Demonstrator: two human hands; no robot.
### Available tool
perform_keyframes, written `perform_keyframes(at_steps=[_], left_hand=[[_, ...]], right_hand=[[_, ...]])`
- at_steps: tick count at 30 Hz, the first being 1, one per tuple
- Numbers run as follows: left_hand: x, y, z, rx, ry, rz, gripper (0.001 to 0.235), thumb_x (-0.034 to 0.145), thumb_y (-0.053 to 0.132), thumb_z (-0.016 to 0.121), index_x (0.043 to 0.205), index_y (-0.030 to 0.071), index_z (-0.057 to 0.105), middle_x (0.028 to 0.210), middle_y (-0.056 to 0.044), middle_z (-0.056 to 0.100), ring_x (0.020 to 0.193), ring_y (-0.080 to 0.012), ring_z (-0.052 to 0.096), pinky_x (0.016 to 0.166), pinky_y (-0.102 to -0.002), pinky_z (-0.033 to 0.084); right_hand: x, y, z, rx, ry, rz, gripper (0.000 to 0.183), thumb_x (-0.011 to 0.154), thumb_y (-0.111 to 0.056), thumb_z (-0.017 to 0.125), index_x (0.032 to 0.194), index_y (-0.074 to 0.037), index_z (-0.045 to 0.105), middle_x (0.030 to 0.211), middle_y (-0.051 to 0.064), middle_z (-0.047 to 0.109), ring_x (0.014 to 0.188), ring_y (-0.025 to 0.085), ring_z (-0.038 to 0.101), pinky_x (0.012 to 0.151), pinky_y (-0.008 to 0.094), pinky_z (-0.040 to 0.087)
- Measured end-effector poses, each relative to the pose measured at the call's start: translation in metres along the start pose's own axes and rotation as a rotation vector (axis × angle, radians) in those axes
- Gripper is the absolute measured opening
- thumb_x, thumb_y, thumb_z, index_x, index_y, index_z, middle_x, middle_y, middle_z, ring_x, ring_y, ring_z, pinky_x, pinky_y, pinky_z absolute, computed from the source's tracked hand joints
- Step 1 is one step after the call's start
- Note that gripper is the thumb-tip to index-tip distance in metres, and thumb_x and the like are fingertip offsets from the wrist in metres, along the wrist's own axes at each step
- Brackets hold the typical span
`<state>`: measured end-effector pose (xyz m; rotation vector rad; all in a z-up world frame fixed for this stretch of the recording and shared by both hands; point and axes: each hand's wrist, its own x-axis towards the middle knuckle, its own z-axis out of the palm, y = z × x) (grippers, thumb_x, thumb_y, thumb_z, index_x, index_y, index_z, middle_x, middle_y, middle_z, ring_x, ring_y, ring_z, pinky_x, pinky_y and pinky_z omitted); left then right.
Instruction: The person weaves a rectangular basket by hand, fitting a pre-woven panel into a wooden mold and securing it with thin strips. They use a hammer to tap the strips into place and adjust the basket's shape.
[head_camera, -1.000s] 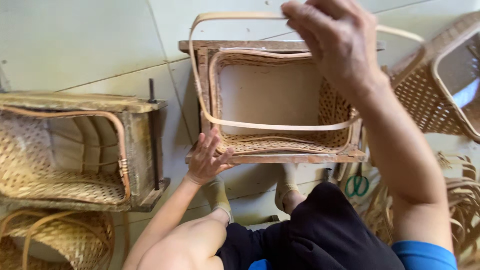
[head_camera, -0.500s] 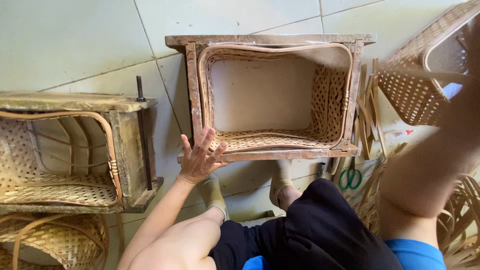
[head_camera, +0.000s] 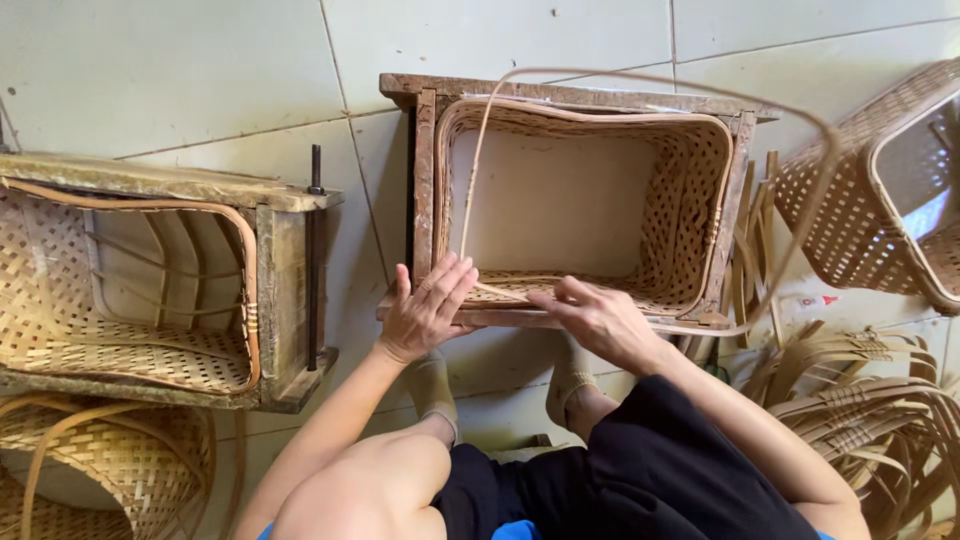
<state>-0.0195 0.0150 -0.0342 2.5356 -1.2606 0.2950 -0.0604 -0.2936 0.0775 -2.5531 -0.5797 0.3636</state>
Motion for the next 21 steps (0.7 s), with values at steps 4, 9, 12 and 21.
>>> perform_keyframes(at_steps=[4,9,12,21], left_hand=[[0.007,0.0,-0.008,-0.071,-0.006,0.019,0.069,0.091,0.062,0.068,0.137,0.01,0.063,0.141,-0.005,0.061,0.144,-0.0248,0.05,0.127,-0.059,0.01],[0.012,-0.003,-0.011,-0.138,-0.027,0.015,0.061,0.087,0.056,0.073,0.122,0.007,0.065,0.125,-0.007,0.063,0.136,-0.0278,0.055,0.128,-0.051,0.022],[0.012,-0.003,-0.012,-0.134,0.01,-0.002,0.063,0.086,0.057,0.075,0.121,0.006,0.065,0.125,-0.008,0.064,0.136,-0.0285,0.055,0.127,-0.049,0.024],[0.022,-0.001,-0.018,-0.141,0.012,-0.028,0.061,0.082,0.059,0.08,0.109,0.006,0.066,0.11,-0.008,0.064,0.127,-0.0265,0.055,0.125,-0.047,0.032]], right_hand=[[0.005,0.003,0.011,0.01,-0.106,0.021,0.05,0.089,-0.017,0.068,0.138,-0.021,0.063,0.099,0.006,0.061,0.066,0.022,0.066,0.053,0.036,0.057],[0.017,-0.001,0.011,0.029,-0.095,-0.017,0.043,0.09,-0.02,0.069,0.133,-0.02,0.068,0.095,0.005,0.062,0.067,0.023,0.066,0.055,0.037,0.057],[0.023,0.004,0.01,0.043,-0.092,-0.054,0.039,0.086,-0.026,0.072,0.124,-0.022,0.073,0.089,0.005,0.061,0.07,0.025,0.066,0.06,0.038,0.057],[0.039,0.034,0.02,0.52,-0.311,0.058,0.038,0.093,-0.015,0.068,0.131,-0.012,0.07,0.123,0.012,0.073,0.102,0.029,0.074,0.089,0.039,0.06]])
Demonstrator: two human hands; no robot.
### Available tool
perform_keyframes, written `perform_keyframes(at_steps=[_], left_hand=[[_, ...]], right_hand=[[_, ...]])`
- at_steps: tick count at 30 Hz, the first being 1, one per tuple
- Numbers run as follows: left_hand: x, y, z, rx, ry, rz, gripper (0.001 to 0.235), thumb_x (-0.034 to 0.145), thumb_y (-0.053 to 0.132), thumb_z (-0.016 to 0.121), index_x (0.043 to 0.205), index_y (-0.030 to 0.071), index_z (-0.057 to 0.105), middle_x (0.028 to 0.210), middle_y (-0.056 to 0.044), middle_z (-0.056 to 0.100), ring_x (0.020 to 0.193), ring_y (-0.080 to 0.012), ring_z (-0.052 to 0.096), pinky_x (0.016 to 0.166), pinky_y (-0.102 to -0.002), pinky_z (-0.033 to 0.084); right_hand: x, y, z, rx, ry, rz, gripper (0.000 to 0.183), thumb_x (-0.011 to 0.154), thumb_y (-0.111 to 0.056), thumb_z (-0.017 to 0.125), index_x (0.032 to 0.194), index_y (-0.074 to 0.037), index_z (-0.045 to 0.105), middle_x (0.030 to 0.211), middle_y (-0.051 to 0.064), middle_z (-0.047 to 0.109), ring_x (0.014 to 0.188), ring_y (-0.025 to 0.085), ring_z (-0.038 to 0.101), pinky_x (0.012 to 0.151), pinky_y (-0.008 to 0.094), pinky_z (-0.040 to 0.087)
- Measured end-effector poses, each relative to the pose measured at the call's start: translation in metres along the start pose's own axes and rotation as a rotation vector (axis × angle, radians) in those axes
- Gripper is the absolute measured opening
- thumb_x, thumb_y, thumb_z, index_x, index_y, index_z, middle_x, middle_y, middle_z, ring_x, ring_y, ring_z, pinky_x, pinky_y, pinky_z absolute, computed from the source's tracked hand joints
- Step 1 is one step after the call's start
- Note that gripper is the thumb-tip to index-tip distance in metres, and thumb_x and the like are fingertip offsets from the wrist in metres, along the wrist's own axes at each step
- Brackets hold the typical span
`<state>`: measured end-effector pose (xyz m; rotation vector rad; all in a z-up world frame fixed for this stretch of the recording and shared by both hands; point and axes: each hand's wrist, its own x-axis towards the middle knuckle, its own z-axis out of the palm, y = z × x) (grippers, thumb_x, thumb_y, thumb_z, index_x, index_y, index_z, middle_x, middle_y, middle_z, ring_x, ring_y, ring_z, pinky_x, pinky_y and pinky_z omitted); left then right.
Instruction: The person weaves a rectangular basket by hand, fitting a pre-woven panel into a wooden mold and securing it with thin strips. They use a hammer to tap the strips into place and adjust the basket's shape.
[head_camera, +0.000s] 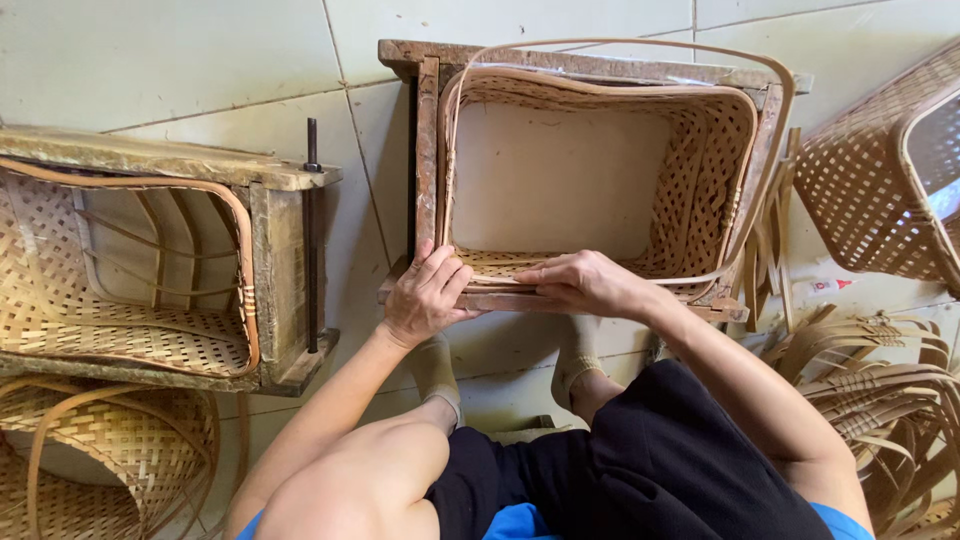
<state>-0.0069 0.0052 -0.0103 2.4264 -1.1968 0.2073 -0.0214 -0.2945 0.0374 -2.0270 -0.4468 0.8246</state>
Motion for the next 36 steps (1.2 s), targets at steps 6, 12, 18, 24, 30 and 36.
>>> perform_keyframes(at_steps=[6,12,18,24,30,36], left_hand=[[0.0,-0.001,0.0,-0.033,-0.026,0.007,0.063,0.075,0.057,0.082,0.106,0.004,0.067,0.105,-0.009,0.064,0.121,-0.0269,0.059,0.123,-0.046,0.036],[-0.006,-0.002,0.005,-0.052,-0.044,0.022,0.062,0.066,0.053,0.086,0.102,0.006,0.068,0.101,-0.008,0.065,0.115,-0.0269,0.061,0.121,-0.047,0.04],[-0.006,-0.002,0.004,-0.147,0.036,-0.025,0.074,0.075,0.053,0.087,0.126,0.006,0.06,0.118,-0.008,0.064,0.117,-0.0255,0.061,0.121,-0.045,0.04],[-0.003,-0.001,0.0,-0.182,0.015,-0.057,0.08,0.074,0.052,0.087,0.133,0.004,0.06,0.123,-0.01,0.064,0.118,-0.0269,0.06,0.12,-0.045,0.04],[-0.004,-0.002,0.0,-0.098,-0.092,0.008,0.061,0.062,0.051,0.083,0.105,0.009,0.075,0.101,-0.003,0.065,0.114,-0.0255,0.058,0.121,-0.049,0.04],[-0.005,-0.001,0.003,-0.035,-0.09,0.017,0.056,0.066,0.055,0.081,0.102,0.012,0.074,0.098,-0.001,0.064,0.113,-0.0214,0.059,0.122,-0.051,0.035]], right_hand=[[0.005,0.01,-0.006,0.073,-0.057,-0.098,0.037,0.094,-0.015,0.067,0.13,-0.008,0.069,0.129,0.014,0.071,0.116,0.031,0.07,0.097,0.04,0.057],[0.008,0.012,-0.009,0.097,-0.088,-0.085,0.037,0.093,-0.019,0.067,0.129,-0.009,0.07,0.126,0.013,0.073,0.115,0.031,0.071,0.096,0.04,0.057],[0.008,0.015,-0.007,0.09,-0.093,-0.035,0.035,0.093,-0.019,0.069,0.127,-0.012,0.072,0.12,0.012,0.075,0.106,0.029,0.075,0.091,0.039,0.059],[0.011,0.019,-0.01,0.109,-0.124,-0.008,0.035,0.092,-0.021,0.069,0.127,-0.017,0.073,0.116,0.011,0.076,0.101,0.028,0.076,0.088,0.038,0.06],[0.014,0.025,-0.012,0.139,-0.181,0.073,0.036,0.092,-0.028,0.071,0.127,-0.02,0.073,0.117,0.008,0.077,0.1,0.023,0.078,0.088,0.036,0.06],[0.013,0.025,-0.013,0.16,-0.194,0.046,0.037,0.093,-0.028,0.07,0.129,-0.019,0.072,0.118,0.009,0.077,0.101,0.025,0.076,0.088,0.037,0.059]])
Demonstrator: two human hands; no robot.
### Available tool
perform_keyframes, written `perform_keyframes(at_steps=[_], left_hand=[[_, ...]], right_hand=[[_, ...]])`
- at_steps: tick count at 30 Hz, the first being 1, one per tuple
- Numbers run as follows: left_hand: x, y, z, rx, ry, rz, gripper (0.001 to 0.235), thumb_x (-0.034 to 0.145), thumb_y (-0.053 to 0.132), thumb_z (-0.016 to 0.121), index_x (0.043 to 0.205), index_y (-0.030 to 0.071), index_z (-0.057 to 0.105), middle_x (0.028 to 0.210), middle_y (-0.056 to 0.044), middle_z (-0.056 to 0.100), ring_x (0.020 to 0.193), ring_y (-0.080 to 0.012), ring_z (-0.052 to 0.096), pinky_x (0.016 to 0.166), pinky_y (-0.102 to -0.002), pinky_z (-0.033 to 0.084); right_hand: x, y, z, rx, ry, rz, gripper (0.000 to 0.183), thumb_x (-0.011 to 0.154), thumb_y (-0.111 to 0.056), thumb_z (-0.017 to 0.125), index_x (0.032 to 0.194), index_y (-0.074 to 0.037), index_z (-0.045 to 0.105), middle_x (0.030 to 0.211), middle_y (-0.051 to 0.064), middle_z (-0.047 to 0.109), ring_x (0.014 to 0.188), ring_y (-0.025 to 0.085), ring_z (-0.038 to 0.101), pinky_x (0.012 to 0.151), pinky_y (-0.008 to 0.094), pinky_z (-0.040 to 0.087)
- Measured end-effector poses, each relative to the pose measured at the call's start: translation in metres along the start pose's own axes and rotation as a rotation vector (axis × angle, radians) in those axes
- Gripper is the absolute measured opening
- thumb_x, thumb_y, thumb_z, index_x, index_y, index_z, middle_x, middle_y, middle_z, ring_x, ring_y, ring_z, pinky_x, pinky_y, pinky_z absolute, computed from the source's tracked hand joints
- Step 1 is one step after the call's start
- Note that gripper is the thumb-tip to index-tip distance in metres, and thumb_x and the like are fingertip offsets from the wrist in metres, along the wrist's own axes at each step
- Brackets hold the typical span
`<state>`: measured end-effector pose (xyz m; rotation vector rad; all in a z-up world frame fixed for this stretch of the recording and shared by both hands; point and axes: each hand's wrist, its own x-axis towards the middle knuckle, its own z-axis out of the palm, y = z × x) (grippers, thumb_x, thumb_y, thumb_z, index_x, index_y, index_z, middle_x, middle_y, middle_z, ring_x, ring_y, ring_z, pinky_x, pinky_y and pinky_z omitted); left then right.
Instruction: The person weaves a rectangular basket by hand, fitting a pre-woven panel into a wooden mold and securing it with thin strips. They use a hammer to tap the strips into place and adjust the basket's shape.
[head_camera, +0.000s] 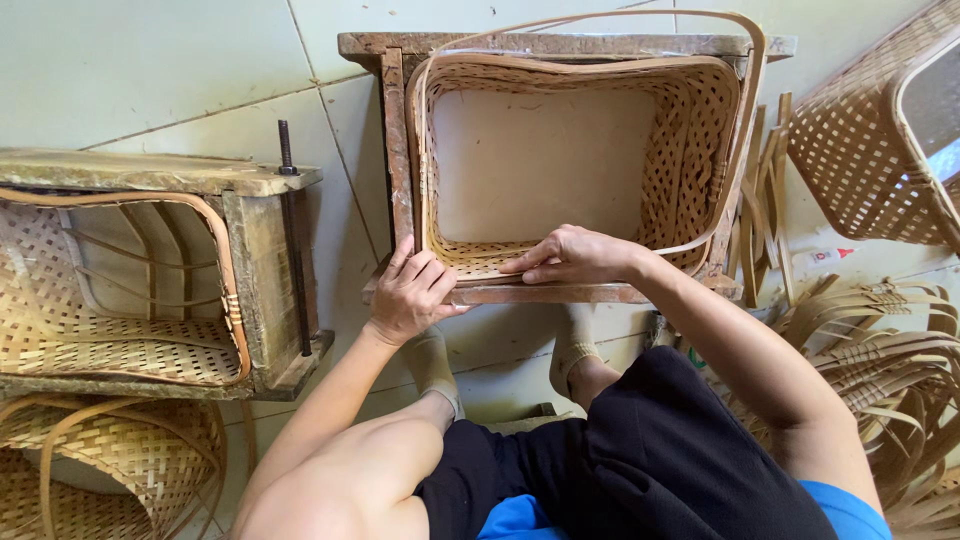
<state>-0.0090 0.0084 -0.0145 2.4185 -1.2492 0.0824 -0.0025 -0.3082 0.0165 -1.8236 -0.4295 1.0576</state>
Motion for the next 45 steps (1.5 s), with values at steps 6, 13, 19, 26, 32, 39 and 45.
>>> perform_keyframes(at_steps=[6,13,19,26,32,39,45], left_hand=[[-0.004,0.002,0.001,0.043,-0.009,-0.009,0.054,0.071,0.058,0.079,0.101,0.014,0.073,0.098,0.0,0.063,0.112,-0.0195,0.06,0.121,-0.049,0.035],[-0.003,0.0,0.002,0.052,-0.02,-0.009,0.057,0.067,0.059,0.08,0.102,0.015,0.073,0.099,0.0,0.064,0.111,-0.0194,0.059,0.119,-0.048,0.037],[0.001,0.002,-0.002,0.049,-0.007,-0.011,0.054,0.068,0.058,0.082,0.099,0.015,0.073,0.098,0.0,0.063,0.11,-0.0194,0.059,0.118,-0.048,0.037],[-0.004,0.003,-0.002,0.043,-0.005,-0.012,0.056,0.065,0.057,0.084,0.101,0.015,0.073,0.099,0.0,0.064,0.111,-0.0195,0.059,0.117,-0.048,0.037],[-0.001,0.001,-0.003,0.029,-0.008,-0.023,0.057,0.062,0.056,0.086,0.101,0.016,0.074,0.1,0.001,0.065,0.111,-0.0193,0.059,0.117,-0.048,0.037],[0.0,0.001,-0.001,0.021,0.0,-0.028,0.058,0.063,0.057,0.087,0.101,0.014,0.073,0.1,0.0,0.065,0.112,-0.0199,0.059,0.117,-0.048,0.037],[-0.001,0.001,-0.002,0.024,-0.01,-0.031,0.058,0.06,0.056,0.085,0.1,0.015,0.074,0.1,0.0,0.066,0.112,-0.0198,0.06,0.117,-0.047,0.038]], right_hand=[[-0.003,-0.008,0.005,-0.083,0.058,-0.011,0.034,0.094,-0.024,0.067,0.126,-0.013,0.071,0.111,0.013,0.077,0.097,0.032,0.075,0.085,0.041,0.059],[0.004,-0.005,-0.006,-0.038,0.01,0.007,0.034,0.092,-0.022,0.069,0.125,-0.014,0.073,0.113,0.011,0.078,0.096,0.027,0.077,0.085,0.038,0.059],[-0.004,-0.01,-0.007,0.046,-0.066,0.129,0.042,0.09,-0.026,0.071,0.131,-0.018,0.07,0.119,0.009,0.077,0.101,0.023,0.077,0.09,0.036,0.059],[-0.047,-0.005,-0.014,-0.176,0.113,-0.026,0.043,0.086,-0.026,0.075,0.125,-0.009,0.072,0.124,0.013,0.073,0.109,0.031,0.072,0.093,0.041,0.057],[-0.038,0.003,0.001,-0.165,0.162,0.07,0.034,0.093,-0.025,0.07,0.124,-0.012,0.074,0.113,0.013,0.077,0.099,0.03,0.076,0.086,0.038,0.061],[-0.03,0.022,-0.013,0.0,0.034,0.028,0.034,0.094,-0.029,0.069,0.124,-0.013,0.074,0.114,0.012,0.078,0.097,0.023,0.076,0.082,0.035,0.061],[-0.031,0.015,-0.013,0.004,0.022,0.105,0.035,0.096,-0.031,0.066,0.123,-0.011,0.072,0.111,0.01,0.079,0.097,0.023,0.076,0.085,0.037,0.06]])
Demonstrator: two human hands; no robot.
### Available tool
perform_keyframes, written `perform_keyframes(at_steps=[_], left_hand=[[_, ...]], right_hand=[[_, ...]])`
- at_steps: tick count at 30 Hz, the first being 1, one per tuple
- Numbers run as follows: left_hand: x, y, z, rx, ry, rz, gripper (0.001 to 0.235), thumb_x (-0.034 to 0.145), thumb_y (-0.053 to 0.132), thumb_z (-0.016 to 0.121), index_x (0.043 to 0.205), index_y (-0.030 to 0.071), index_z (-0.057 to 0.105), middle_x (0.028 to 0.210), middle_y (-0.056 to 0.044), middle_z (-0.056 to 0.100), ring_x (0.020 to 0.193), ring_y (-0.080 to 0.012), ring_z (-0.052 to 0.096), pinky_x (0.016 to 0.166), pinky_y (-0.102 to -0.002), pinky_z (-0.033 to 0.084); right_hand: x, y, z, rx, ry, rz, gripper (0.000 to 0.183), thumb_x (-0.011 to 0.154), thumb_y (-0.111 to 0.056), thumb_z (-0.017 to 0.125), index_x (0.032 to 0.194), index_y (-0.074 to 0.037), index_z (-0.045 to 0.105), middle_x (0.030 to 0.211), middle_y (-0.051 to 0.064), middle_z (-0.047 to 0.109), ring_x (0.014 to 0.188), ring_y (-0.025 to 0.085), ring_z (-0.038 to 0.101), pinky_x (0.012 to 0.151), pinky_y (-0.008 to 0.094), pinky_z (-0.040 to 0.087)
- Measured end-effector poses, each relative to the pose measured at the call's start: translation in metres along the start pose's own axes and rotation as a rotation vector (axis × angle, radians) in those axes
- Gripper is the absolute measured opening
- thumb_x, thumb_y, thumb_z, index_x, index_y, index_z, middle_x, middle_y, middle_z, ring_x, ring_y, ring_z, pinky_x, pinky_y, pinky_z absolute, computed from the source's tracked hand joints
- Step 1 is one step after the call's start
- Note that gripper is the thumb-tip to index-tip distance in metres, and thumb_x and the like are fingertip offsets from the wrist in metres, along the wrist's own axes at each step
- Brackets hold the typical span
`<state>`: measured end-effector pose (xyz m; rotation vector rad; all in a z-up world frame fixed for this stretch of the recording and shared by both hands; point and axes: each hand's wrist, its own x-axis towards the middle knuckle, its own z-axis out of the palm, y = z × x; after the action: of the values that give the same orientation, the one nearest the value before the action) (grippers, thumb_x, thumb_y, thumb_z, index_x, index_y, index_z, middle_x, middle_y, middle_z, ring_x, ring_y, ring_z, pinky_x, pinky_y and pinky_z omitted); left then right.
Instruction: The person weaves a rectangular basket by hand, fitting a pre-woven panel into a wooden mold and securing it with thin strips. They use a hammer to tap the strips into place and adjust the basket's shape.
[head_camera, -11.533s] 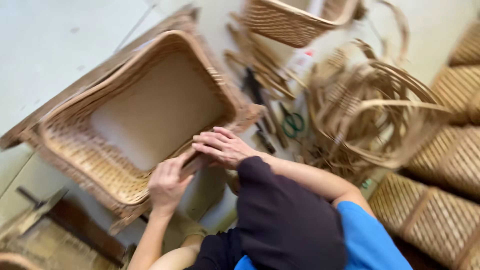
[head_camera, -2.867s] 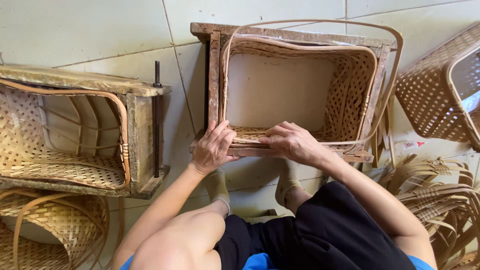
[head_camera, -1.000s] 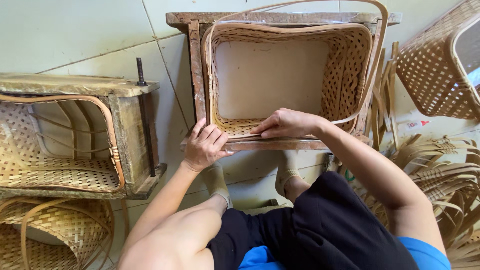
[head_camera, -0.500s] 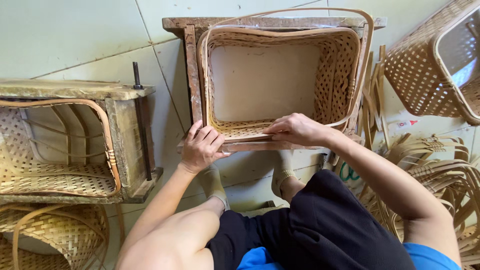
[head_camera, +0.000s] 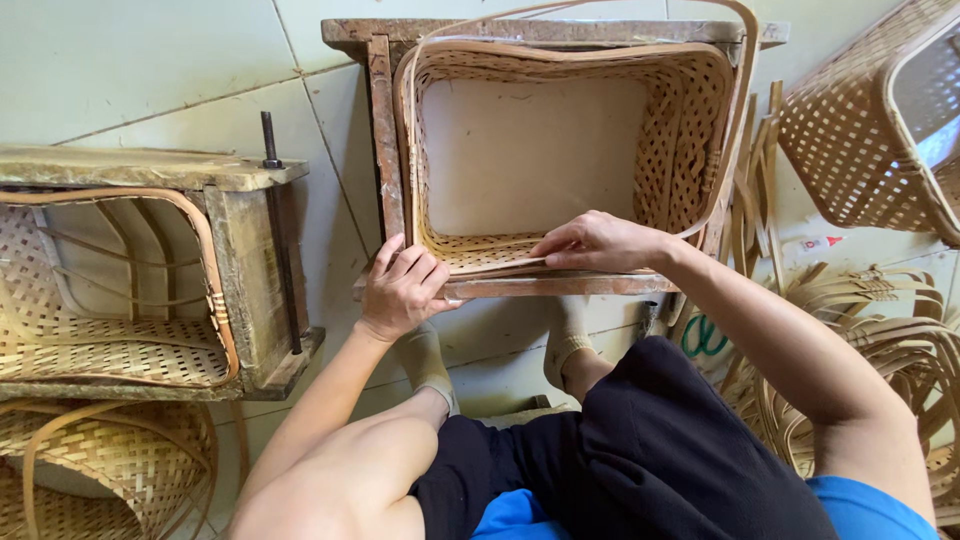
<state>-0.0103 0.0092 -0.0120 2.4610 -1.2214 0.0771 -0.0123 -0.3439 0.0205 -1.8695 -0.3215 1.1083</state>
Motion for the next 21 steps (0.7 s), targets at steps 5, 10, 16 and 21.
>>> perform_keyframes(at_steps=[5,10,16,21], left_hand=[[0.0,0.0,-0.001,0.012,-0.012,0.0,0.057,0.062,0.056,0.085,0.1,0.016,0.074,0.1,0.001,0.065,0.112,-0.0196,0.06,0.117,-0.047,0.037],[0.003,0.002,-0.004,-0.004,-0.01,-0.004,0.054,0.063,0.055,0.085,0.099,0.016,0.074,0.097,0.001,0.065,0.11,-0.019,0.059,0.117,-0.047,0.037],[0.007,0.0,-0.006,-0.006,-0.004,0.013,0.052,0.064,0.054,0.083,0.098,0.017,0.073,0.098,0.002,0.065,0.109,-0.0186,0.06,0.116,-0.046,0.039],[0.006,0.002,-0.006,0.017,-0.023,0.007,0.052,0.066,0.055,0.081,0.098,0.016,0.074,0.095,0.001,0.065,0.106,-0.0189,0.06,0.114,-0.047,0.039]], right_hand=[[0.001,0.004,-0.003,0.017,-0.014,0.019,0.036,0.095,-0.032,0.066,0.124,-0.011,0.073,0.112,0.01,0.078,0.1,0.024,0.075,0.087,0.037,0.059],[0.001,0.006,0.01,0.032,-0.021,-0.053,0.038,0.095,-0.028,0.067,0.131,-0.015,0.071,0.124,0.009,0.072,0.104,0.026,0.073,0.086,0.037,0.059],[-0.043,-0.002,-0.016,-0.59,0.495,-0.211,0.032,0.091,-0.017,0.068,0.122,-0.014,0.073,0.13,0.01,0.07,0.12,0.027,0.062,0.102,0.042,0.051],[-0.114,0.035,-0.115,-1.0,1.274,0.025,0.04,0.1,-0.02,0.076,0.12,0.006,0.053,0.096,0.017,0.069,0.08,0.025,0.069,0.064,0.035,0.059]])
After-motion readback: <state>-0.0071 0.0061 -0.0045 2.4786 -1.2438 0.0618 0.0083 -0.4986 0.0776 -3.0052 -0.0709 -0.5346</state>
